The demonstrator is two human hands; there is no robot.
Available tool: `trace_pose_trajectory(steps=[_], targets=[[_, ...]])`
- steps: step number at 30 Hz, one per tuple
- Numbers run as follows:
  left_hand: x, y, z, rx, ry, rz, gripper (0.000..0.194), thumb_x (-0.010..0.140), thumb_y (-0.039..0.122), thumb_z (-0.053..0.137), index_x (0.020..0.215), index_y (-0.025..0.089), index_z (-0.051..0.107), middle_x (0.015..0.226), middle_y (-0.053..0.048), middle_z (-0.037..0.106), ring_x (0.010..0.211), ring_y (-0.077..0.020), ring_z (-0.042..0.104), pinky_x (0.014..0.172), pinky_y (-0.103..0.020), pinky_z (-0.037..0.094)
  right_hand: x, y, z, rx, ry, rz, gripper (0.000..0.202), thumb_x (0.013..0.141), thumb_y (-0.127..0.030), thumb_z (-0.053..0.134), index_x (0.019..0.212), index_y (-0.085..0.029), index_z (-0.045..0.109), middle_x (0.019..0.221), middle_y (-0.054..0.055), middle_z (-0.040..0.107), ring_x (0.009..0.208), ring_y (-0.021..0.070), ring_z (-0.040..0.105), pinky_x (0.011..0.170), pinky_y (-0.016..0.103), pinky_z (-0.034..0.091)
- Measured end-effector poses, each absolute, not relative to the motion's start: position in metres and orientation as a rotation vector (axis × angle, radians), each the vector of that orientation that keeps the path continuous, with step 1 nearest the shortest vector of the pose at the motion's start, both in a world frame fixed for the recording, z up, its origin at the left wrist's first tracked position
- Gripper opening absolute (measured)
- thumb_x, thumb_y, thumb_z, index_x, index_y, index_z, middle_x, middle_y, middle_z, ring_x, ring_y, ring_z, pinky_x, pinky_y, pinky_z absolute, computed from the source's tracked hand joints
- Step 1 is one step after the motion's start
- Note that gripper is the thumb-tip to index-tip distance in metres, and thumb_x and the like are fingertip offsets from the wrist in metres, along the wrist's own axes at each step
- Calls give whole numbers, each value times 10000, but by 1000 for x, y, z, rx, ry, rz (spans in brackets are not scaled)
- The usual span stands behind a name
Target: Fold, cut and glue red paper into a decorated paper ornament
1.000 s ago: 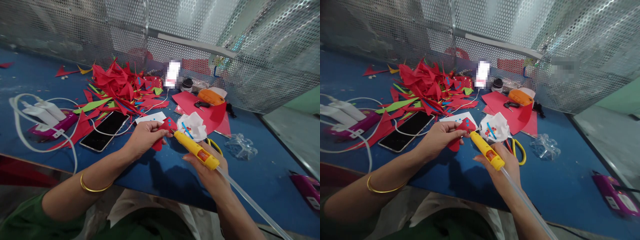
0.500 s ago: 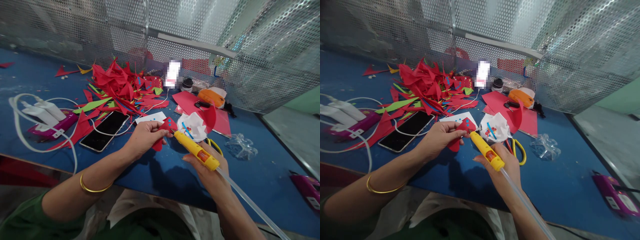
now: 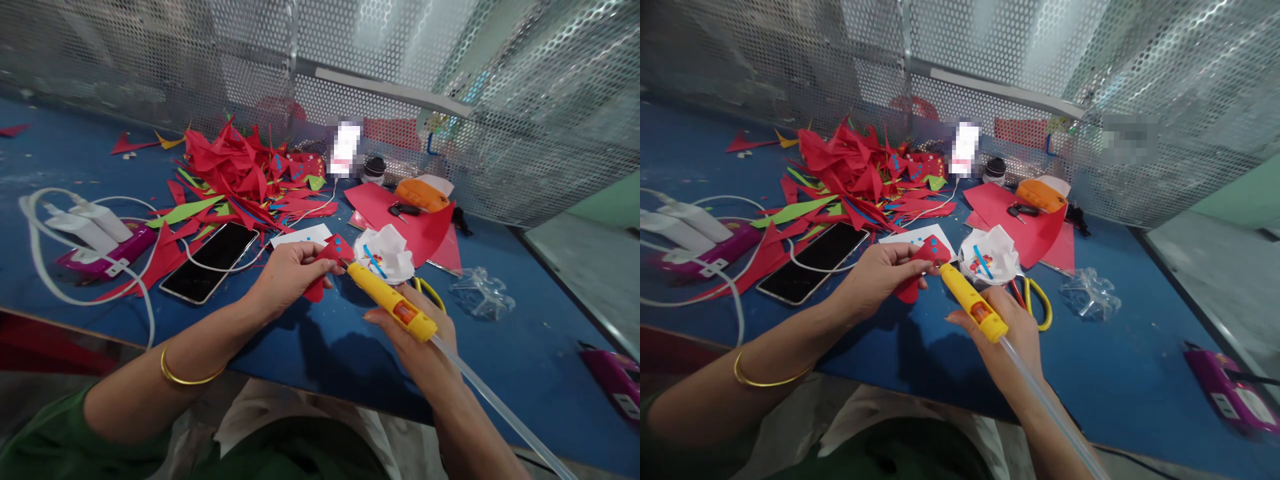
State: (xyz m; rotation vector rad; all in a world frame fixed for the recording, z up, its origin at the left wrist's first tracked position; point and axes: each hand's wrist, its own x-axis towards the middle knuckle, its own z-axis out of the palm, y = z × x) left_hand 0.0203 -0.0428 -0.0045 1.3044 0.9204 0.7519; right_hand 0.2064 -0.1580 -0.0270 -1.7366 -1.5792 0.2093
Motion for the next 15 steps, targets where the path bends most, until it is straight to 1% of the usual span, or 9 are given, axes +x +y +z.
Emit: trace_pose_trajectory(steps=[3,7,11,15], targets=[[20,-42,-6,1294,903,769,122,786,256,709,843,152,739,733,-28,748,575,-98,641,557,-191,478,206,-158,-27,-1710,-1569,230,461,797,-685,666,787,-226,622,677,1,645,573,156,569,502,269,403],[20,-42,-6,1285,893,780,134,776,275,728,834,155,740,770,-37,756,591,-102,648,568,-199,495,205,-158,-26,-1690,-1570,213,439,788,-656,697,747,-232,593,624,-25,603,533,138,529,484,261,397],[21,-41,-6,1289,897,766,153,777,280,726,863,154,738,840,-55,773,592,-105,652,563,-206,500,207,-157,-27,-1675,-1603,171,428,799,-640,698,762,-225,601,636,-23,612,539,135,536,496,259,407],[21,-41,-7,1288,903,762,140,779,262,715,857,148,729,842,-65,776,585,-104,656,561,-205,502,212,-157,-30,-1685,-1664,55,409,823,-618,685,773,-220,603,643,-15,613,555,139,551,507,255,405]])
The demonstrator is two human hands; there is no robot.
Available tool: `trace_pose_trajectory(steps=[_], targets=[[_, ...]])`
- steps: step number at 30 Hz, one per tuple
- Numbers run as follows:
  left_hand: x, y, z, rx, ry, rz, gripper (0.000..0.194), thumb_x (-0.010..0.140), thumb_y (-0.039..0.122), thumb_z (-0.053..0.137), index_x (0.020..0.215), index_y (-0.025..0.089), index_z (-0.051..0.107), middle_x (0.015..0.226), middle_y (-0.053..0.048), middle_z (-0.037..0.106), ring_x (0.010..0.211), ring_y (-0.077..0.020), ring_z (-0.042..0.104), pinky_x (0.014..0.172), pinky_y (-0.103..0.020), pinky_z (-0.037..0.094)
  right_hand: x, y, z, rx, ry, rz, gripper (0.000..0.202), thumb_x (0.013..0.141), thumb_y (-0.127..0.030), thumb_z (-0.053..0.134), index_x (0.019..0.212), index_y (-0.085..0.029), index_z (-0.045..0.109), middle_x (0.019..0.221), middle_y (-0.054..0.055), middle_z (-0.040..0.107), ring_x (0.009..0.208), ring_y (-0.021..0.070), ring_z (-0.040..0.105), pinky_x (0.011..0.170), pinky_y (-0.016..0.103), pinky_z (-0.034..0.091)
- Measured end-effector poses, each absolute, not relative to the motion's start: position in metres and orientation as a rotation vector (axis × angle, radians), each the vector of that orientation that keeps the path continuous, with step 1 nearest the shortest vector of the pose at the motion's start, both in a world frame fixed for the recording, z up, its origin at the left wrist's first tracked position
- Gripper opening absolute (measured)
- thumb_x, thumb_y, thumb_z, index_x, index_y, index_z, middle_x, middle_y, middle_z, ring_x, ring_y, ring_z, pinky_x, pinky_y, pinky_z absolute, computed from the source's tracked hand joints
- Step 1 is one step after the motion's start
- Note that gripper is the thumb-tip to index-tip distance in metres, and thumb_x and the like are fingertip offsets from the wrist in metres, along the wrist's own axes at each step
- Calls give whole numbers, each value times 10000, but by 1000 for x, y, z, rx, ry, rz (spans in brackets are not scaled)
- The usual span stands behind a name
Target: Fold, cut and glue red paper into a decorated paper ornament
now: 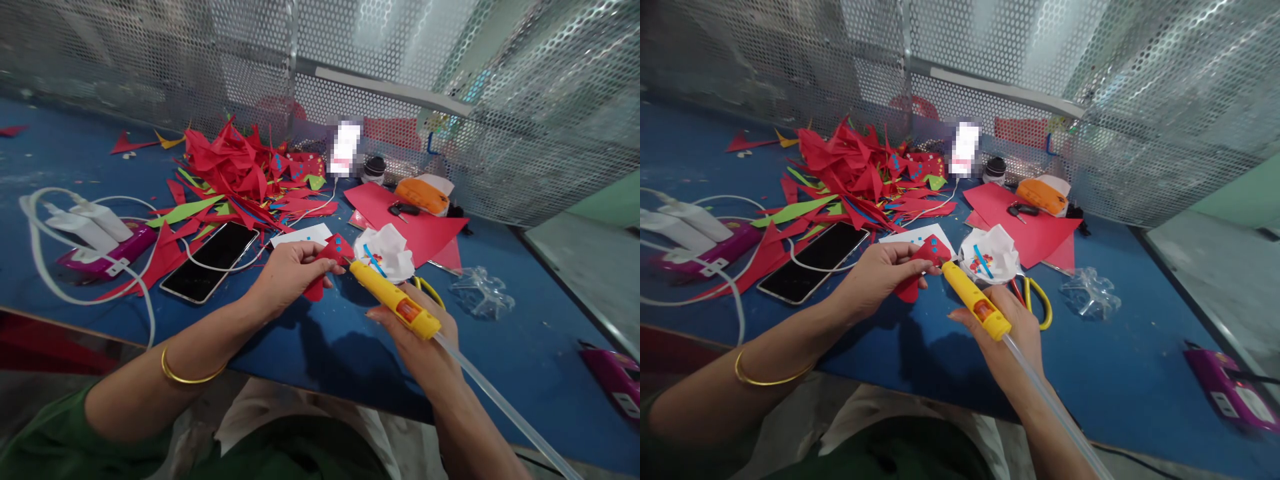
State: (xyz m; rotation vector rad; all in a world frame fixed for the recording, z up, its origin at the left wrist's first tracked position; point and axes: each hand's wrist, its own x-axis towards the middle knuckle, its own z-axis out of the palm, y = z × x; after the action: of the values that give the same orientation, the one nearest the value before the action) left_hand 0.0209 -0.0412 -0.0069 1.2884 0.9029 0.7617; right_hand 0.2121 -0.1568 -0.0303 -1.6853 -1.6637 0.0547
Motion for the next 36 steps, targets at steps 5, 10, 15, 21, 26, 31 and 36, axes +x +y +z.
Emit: trace_pose_trajectory(steps=[5,10,15,21,26,31,36], targets=[[21,-41,-8,1292,888,766,157,760,276,732,847,146,737,809,-58,773,583,-110,659,547,-199,497,214,-156,-32,-1685,-1684,5,428,838,-640,655,753,-226,587,625,-21,590,539,137,531,495,254,382],[21,-41,-9,1286,888,804,128,764,257,720,829,149,740,800,-52,771,569,-105,653,530,-193,489,211,-157,-29,-1663,-1611,144,424,806,-635,695,742,-229,591,618,-21,588,520,135,506,475,263,384],[21,-40,-10,1280,891,810,135,770,254,730,857,153,749,797,-50,774,567,-98,648,521,-178,477,212,-160,-27,-1496,-1394,474,355,833,-556,701,721,-229,621,584,-22,566,481,128,474,456,275,392],[22,-40,-11,1267,891,797,104,776,241,715,825,153,738,826,-74,782,562,-109,656,504,-185,473,212,-157,-28,-1290,-1116,721,304,891,-468,647,744,-202,659,549,-34,546,412,80,410,418,246,359],[22,-40,-9,1263,873,759,112,759,241,720,820,147,724,827,-85,783,554,-106,647,487,-177,453,211,-151,-22,-1295,-1010,616,302,906,-468,625,766,-206,677,473,-53,470,407,86,429,425,236,349],[18,-38,-5,1273,878,784,174,733,309,756,810,156,725,803,-76,775,552,-115,636,479,-189,458,235,-154,-5,-1324,-893,571,356,880,-542,627,806,-196,669,500,-42,483,421,86,408,408,232,290],[15,-30,-2,1267,911,869,202,703,332,773,809,165,728,844,-80,778,557,-130,630,464,-209,455,305,-162,7,-1578,-969,453,315,696,-426,681,930,-221,632,902,27,651,639,129,554,549,270,444]])
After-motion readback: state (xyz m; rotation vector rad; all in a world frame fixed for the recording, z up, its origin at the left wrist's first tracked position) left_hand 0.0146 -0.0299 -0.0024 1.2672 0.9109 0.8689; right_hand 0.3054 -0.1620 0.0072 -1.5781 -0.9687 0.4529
